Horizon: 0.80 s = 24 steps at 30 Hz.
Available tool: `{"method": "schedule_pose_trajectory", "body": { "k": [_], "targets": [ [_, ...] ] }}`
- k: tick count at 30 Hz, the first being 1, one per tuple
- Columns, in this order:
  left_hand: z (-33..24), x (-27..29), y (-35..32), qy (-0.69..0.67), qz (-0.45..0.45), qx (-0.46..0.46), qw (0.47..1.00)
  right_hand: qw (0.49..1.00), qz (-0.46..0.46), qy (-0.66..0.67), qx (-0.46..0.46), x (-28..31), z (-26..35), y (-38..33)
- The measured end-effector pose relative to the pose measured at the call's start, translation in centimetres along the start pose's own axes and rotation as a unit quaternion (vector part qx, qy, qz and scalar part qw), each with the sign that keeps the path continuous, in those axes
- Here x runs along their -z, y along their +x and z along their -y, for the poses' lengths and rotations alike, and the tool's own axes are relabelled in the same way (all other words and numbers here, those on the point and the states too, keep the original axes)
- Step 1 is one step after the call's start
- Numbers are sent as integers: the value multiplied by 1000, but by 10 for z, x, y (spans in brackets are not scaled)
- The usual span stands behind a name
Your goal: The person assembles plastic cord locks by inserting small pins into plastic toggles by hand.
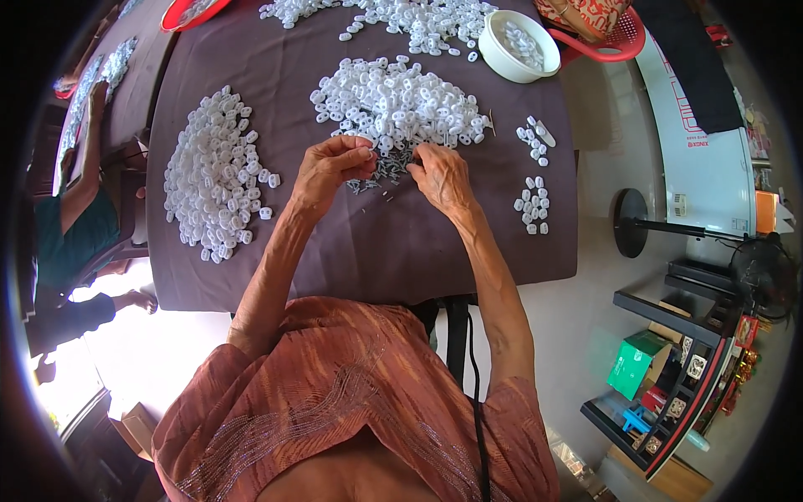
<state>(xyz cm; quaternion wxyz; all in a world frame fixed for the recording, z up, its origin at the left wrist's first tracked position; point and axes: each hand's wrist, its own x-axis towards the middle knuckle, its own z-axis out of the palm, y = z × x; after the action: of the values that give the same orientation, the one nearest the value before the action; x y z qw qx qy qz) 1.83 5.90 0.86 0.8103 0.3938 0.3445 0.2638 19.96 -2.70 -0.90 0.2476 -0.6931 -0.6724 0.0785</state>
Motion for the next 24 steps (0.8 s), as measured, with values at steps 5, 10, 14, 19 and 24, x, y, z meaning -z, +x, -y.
{"method": "schedule_pose_trajectory", "body": {
  "k": [5, 10, 14, 19, 24],
  "targets": [
    [1, -2, -3, 4, -6, 6, 1000, 1000, 22, -10, -1, -1, 1, 3],
    [-1, 0, -2, -12, -6, -2, 1000, 1000, 16, 6, 10, 1, 0, 0],
    [-2, 3, -3, -25, -18, -3, 1000, 999, 19, 9, 25, 4, 4, 3],
    [-1, 4, -3, -37, -14, -14, 999, 999, 11, 20, 31, 4, -3, -1],
    [-2, 3, -5, -35, -17, 3, 999, 962, 31, 246, -113, 21, 6, -3]
  ]
}}
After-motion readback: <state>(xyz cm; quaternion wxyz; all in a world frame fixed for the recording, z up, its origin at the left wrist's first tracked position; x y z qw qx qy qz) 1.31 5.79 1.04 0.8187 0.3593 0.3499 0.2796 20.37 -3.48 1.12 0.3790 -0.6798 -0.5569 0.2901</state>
